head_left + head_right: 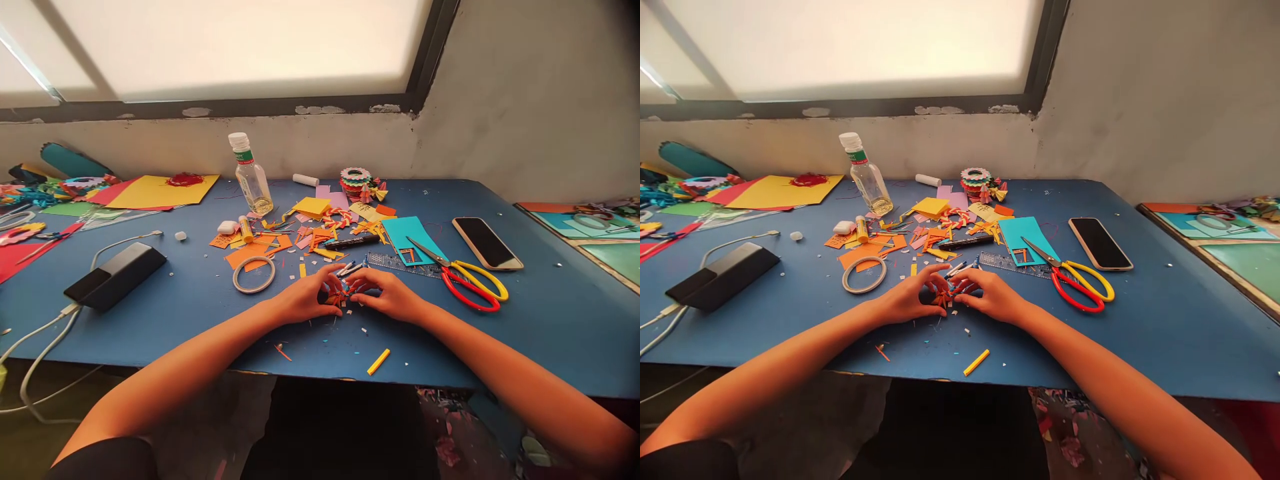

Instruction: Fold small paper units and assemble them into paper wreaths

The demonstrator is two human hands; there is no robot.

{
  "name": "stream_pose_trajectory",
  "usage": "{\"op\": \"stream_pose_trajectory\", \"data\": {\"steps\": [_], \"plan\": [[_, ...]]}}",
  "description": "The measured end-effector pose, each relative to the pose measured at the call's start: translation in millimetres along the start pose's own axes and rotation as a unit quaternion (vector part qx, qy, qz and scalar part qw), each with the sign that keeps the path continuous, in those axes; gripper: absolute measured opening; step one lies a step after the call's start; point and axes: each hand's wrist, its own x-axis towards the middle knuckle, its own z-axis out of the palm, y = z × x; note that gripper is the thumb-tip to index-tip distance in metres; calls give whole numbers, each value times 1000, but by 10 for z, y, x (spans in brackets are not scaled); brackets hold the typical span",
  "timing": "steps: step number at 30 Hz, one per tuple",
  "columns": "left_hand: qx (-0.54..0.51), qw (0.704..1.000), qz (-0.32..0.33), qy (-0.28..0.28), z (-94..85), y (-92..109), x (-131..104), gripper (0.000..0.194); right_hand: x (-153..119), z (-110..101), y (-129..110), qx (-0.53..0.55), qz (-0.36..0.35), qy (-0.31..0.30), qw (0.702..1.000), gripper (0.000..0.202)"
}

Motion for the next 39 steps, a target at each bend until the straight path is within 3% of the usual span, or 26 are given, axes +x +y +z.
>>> {"op": "stream_pose_trajectory", "data": {"steps": [9,13,16,19,22,26,32,36,39], "plan": [[-33,999,-10,39,51,37,-21,63,-3,38,-105,40,60,10,997,26],[-50,996,-5,75,-26,39,36,60,49,-70,-177,10,58,55,997,26],[-19,993,-6,119,-290,-65,345,60,269,-311,-112,-52,53,111,991,25],[58,979,-55,189,-667,-291,888,62,691,-649,93,-96,49,172,979,24],[84,968,-88,221,-977,-601,1456,61,1212,-956,367,-138,53,230,962,21],[116,956,-122,239,-1153,-979,1959,64,1827,-1141,649,-183,60,243,951,23],[180,953,-131,206,-1159,-1320,2235,61,2352,-1006,843,-251,86,228,937,30],[225,948,-139,176,-1194,-1367,2240,62,2429,-955,881,-277,112,214,930,31],[258,945,-135,150,-1278,-1300,2190,69,2369,-1050,816,-289,110,200,930,30]]}}
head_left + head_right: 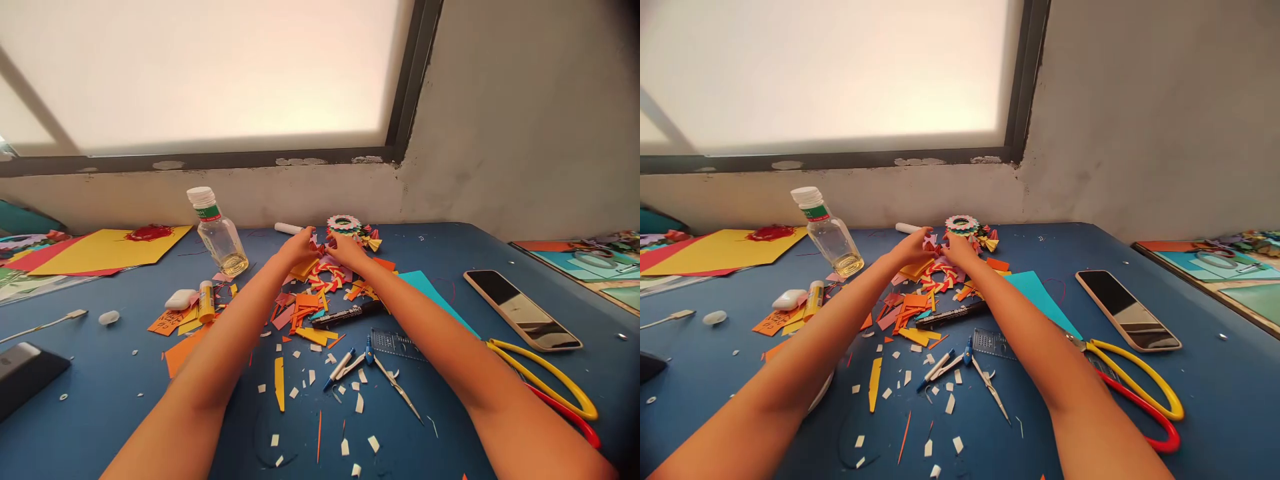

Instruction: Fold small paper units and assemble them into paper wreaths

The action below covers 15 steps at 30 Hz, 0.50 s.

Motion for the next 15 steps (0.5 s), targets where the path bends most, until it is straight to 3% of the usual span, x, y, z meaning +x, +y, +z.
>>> {"op": "stream_pose_trajectory", "data": {"steps": [2,5,8,11,15], "plan": [[23,1000,5,-4,-111,13,-11,65,2,-167,4,-8,-11,7,1000,28],[50,999,-6,-1,-268,48,15,41,74,-459,16,-19,-16,49,998,28],[62,997,-40,19,-331,126,103,27,240,-680,75,-32,12,101,994,29],[54,994,-80,45,-260,257,249,27,455,-777,196,-47,66,115,990,30],[19,992,-112,58,-35,437,490,32,670,-782,359,-56,119,82,988,32]]}}
